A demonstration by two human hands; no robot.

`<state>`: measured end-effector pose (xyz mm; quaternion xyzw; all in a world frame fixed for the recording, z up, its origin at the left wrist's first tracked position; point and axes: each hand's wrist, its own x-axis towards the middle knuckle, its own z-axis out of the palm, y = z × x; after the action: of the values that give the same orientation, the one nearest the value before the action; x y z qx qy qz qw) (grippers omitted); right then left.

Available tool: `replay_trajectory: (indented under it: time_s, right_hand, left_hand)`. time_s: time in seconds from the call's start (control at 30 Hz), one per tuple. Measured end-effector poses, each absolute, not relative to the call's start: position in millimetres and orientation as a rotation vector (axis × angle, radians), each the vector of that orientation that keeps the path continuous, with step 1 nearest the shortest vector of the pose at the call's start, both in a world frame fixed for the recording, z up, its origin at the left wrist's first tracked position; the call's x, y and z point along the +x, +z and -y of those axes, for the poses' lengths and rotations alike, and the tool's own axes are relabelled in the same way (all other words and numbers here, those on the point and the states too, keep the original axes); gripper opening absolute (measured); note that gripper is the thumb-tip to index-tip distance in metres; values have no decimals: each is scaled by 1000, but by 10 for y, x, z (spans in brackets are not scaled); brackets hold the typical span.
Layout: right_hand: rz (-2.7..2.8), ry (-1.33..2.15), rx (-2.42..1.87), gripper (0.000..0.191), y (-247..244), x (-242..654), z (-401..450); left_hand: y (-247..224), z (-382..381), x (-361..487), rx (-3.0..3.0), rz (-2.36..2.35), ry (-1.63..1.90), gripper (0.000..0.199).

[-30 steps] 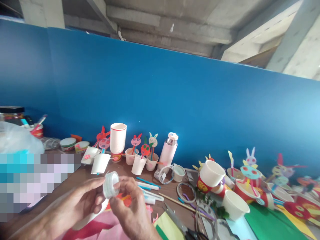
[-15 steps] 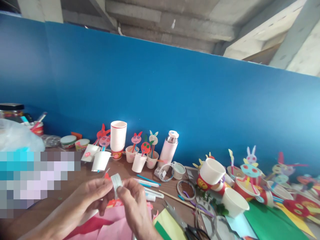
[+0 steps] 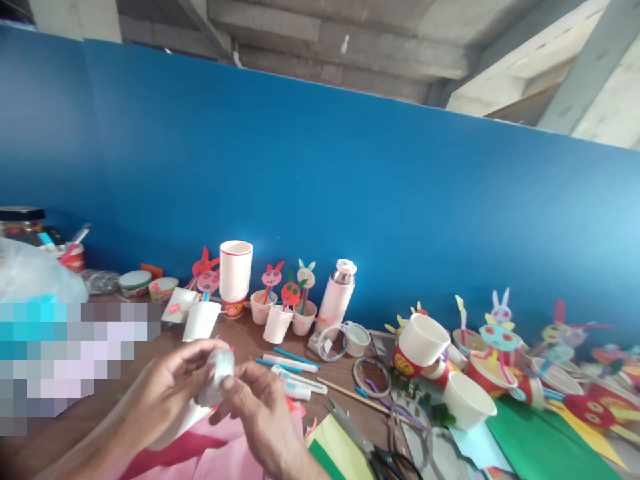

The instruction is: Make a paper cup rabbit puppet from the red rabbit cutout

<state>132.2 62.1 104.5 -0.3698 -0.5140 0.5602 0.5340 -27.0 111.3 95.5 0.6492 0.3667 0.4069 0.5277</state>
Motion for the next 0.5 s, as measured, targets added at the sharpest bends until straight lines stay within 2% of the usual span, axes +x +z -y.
replay_trajectory:
  time_s: [0.13,0.5]
  right_hand:
    - [1192,1368,-825,24,1087,1300,-606]
    - [1324,1122,-987,12,970,1356,-590]
  left_hand:
    - [974,-1125,-255,1408,-809,975,48]
    - [1091,-1040,-169,1393,-873,941,44]
